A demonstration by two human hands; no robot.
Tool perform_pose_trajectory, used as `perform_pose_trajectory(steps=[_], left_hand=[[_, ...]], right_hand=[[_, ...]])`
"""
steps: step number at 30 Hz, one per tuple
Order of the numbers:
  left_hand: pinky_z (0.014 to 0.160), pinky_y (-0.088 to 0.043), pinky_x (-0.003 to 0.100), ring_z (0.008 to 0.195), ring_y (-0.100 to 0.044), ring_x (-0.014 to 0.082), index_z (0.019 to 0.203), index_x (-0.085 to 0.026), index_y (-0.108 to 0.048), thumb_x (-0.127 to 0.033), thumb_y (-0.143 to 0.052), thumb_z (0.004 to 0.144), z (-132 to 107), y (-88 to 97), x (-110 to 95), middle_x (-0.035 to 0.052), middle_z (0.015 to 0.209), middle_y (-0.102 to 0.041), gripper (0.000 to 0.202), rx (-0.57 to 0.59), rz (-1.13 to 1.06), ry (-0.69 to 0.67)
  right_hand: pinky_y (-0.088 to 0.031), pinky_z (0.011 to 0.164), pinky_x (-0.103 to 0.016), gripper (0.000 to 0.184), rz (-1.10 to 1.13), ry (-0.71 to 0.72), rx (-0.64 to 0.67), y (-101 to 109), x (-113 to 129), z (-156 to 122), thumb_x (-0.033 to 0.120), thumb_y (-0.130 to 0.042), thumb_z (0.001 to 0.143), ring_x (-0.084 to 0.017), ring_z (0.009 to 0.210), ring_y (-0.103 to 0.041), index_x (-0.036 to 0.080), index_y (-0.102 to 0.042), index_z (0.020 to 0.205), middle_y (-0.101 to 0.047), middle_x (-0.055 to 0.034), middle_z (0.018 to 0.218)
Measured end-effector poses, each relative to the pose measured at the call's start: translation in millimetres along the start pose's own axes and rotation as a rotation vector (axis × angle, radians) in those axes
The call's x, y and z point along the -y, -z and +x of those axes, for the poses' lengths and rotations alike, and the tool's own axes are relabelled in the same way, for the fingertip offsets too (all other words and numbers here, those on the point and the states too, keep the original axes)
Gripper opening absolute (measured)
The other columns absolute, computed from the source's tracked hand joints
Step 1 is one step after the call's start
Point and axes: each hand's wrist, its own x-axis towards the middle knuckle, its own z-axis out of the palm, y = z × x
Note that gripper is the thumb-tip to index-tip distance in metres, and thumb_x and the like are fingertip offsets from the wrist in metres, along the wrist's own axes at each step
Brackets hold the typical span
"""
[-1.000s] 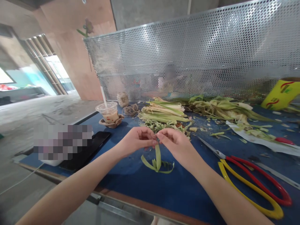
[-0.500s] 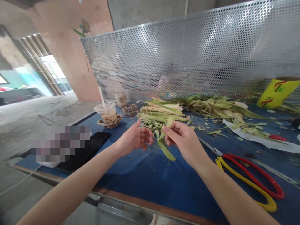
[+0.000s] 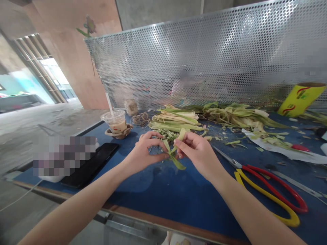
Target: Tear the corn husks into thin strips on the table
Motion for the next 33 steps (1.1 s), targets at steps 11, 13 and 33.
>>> perform_pose_trajectory(steps=[11,13,33], left_hand=[[0.062,-0.04,0.024,0.063,-0.053,0.0124,0.076,-0.013,-0.063,-0.024,-0.059,0.068,2,0.0,2,0.0025,0.067,-0.061,0.014,0.388,-0.586,0.099],[0.062,-0.041,0.023,0.061,-0.054,0.0116,0.079,-0.012,-0.064,-0.02,-0.058,0.067,4,-3.0,3,0.0023,0.067,-0.062,0.016,0.443,-0.715,0.157],[0.056,-0.032,0.024,0.065,-0.056,0.0144,0.07,-0.01,-0.064,-0.03,-0.049,0.074,2,-4.9,-2,0.0109,0.075,-0.069,0.025,0.68,-0.983,0.395]], right_hand=[[-0.046,0.053,-0.023,0.019,-0.316,0.116,-0.107,-4,13,-4,0.036,-0.058,0.076,-0.012,0.052,-0.054,0.019,-0.056,0.067,-0.055,0.0013,0.054],[-0.046,0.053,-0.023,0.02,-0.331,0.117,-0.107,-5,13,-4,0.037,-0.058,0.075,-0.012,0.053,-0.054,0.019,-0.056,0.067,-0.055,0.001,0.055],[-0.049,0.054,-0.023,0.019,-0.213,0.05,-0.057,-9,9,-5,0.037,-0.059,0.074,-0.011,0.052,-0.056,0.019,-0.056,0.067,-0.056,0.0018,0.056]])
